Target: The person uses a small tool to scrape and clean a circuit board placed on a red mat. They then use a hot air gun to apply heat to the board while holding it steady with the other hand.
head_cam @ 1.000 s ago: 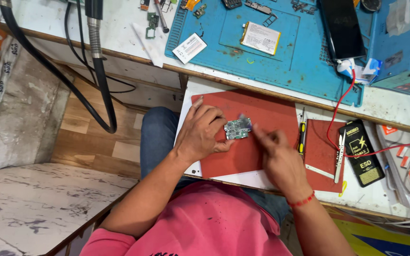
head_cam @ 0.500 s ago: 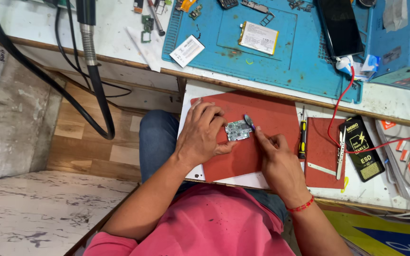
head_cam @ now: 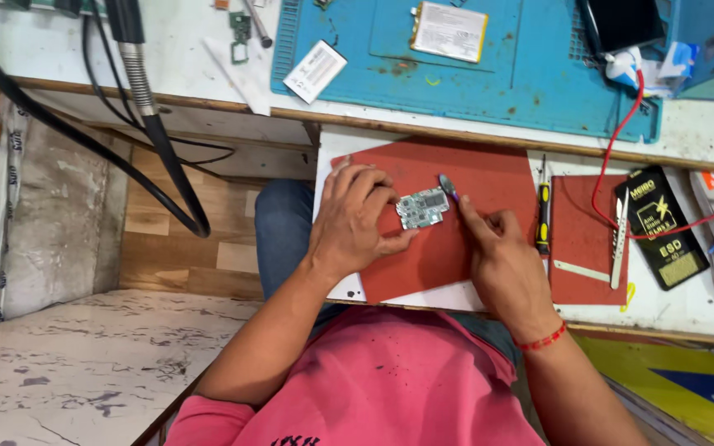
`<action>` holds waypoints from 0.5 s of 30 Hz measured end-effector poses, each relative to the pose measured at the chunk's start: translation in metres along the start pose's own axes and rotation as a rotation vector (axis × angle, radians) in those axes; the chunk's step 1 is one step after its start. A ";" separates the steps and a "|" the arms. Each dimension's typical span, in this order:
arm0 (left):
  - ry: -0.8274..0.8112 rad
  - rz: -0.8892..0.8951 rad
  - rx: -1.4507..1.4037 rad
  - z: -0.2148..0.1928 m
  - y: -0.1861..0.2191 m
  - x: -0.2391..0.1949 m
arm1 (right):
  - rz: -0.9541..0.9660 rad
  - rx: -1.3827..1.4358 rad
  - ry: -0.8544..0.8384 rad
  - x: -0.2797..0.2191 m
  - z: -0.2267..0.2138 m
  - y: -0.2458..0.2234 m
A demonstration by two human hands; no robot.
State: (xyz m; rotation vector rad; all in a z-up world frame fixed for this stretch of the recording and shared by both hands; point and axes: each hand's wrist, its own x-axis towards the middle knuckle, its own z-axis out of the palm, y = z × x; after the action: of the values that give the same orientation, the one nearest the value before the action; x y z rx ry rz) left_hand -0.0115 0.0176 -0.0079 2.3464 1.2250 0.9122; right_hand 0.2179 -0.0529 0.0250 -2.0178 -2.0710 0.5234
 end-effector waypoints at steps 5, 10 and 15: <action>-0.013 -0.007 0.018 -0.003 -0.001 0.003 | -0.127 0.105 -0.067 -0.001 0.001 0.002; -0.030 -0.010 0.030 -0.003 0.002 0.003 | -0.193 0.079 -0.075 -0.004 -0.002 -0.003; -0.031 -0.034 0.000 -0.001 0.007 0.005 | 0.006 -0.004 -0.068 -0.001 -0.008 -0.010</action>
State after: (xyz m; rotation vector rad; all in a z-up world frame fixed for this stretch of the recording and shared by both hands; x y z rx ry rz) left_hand -0.0058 0.0173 -0.0017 2.3235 1.2489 0.8619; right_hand 0.2120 -0.0534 0.0366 -2.0368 -2.1062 0.5971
